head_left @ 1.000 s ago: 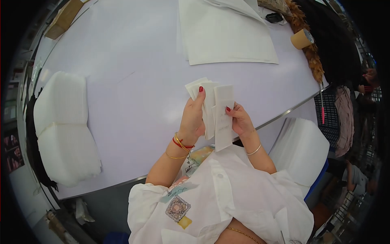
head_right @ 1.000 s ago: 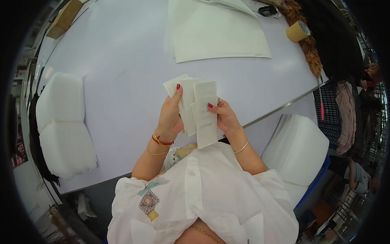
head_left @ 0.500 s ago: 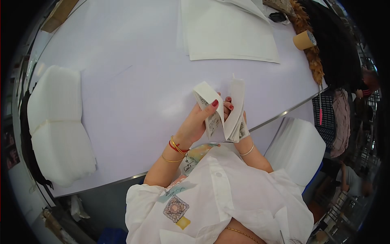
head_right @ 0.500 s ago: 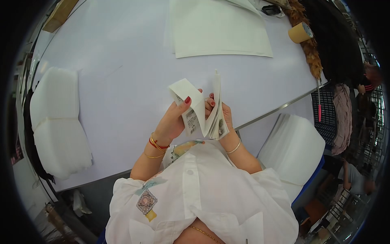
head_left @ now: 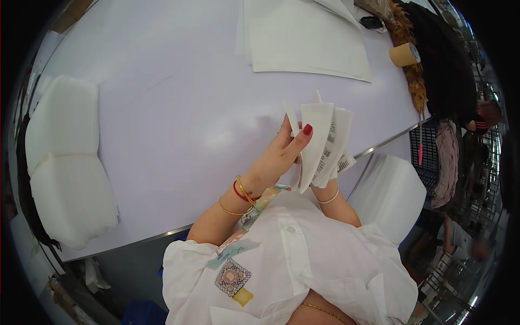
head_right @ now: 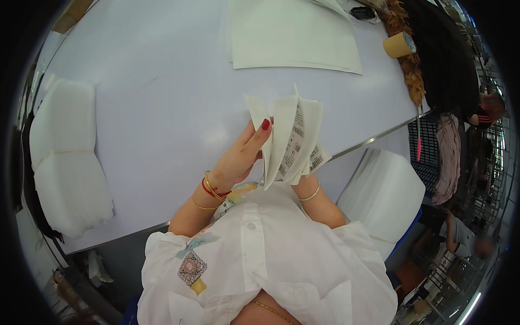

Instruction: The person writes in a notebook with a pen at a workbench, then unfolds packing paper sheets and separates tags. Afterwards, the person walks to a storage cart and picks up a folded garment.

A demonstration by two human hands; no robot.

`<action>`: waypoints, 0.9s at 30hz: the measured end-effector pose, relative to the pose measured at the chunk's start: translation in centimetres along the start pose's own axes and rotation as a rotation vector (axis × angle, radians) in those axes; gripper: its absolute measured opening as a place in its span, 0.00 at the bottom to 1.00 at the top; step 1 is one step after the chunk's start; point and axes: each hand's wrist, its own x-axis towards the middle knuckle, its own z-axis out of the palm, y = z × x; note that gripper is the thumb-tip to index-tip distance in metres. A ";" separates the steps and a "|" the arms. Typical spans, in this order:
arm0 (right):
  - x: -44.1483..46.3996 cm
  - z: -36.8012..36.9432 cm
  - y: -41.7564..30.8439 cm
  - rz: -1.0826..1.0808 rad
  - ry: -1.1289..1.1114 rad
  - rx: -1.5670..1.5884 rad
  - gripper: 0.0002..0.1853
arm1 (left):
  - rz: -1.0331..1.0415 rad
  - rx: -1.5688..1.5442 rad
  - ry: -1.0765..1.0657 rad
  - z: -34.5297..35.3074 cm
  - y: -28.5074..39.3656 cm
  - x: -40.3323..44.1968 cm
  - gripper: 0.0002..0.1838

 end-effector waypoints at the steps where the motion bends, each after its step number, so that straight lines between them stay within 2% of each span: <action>1: -0.3 1.2 -0.4 -0.071 -0.004 -0.167 0.20 | 0.025 0.003 -0.008 0.4 0.1 0.1 0.32; 2: -0.4 1.8 -0.6 -0.142 -0.009 -0.332 0.21 | 0.050 0.007 -0.016 0.6 0.1 0.2 0.34; 3: -0.4 1.6 -0.6 -0.142 -0.010 -0.337 0.21 | 0.053 0.004 -0.016 0.8 -0.3 0.4 0.34; 7: 0.1 -0.5 -0.7 0.020 -0.071 0.173 0.19 | 0.261 0.188 0.098 0.8 -3.1 1.6 0.33; 8: 0.4 -0.7 -0.8 0.012 -0.074 0.172 0.19 | 0.263 0.192 0.090 0.6 -2.9 1.4 0.33; 12: 1.9 -1.1 -1.5 0.220 0.040 0.291 0.17 | 0.021 -0.043 0.010 -1.5 -0.9 -0.6 0.28; 14: 2.1 -0.9 -1.7 0.220 0.036 0.271 0.16 | -0.051 -0.192 0.093 -2.2 -0.5 -1.1 0.24; 15: 2.1 -0.7 -1.8 0.230 0.037 0.248 0.15 | -0.051 -0.183 0.085 -3.1 -0.5 -1.3 0.24; 17: 2.1 -0.5 -2.2 0.243 0.040 0.200 0.13 | -0.166 -0.206 0.239 -5.8 -1.0 -1.2 0.27; 19: 1.9 -1.3 -2.9 0.172 0.060 0.122 0.13 | -0.119 0.065 0.278 -9.2 -1.8 -1.2 0.30; 20: 1.8 -2.1 -3.4 0.121 0.087 0.041 0.13 | -0.112 0.081 0.264 -9.6 -2.4 -1.0 0.30; 22: 1.8 -2.7 -4.1 0.010 0.138 -0.117 0.12 | 0.485 1.448 0.800 -9.8 -2.7 -1.1 0.35; 24: 0.9 -0.2 -4.3 -0.051 0.194 -0.242 0.13 | 0.669 1.431 0.604 -6.9 -0.4 -1.6 0.39; 25: 0.5 1.0 -3.7 -0.068 0.192 -0.236 0.13 | 0.617 1.262 0.453 -4.3 0.0 -1.9 0.35; 27: -0.2 3.2 -2.3 -0.049 0.166 -0.325 0.16 | 0.005 0.490 -0.021 -3.2 -1.1 -1.5 0.30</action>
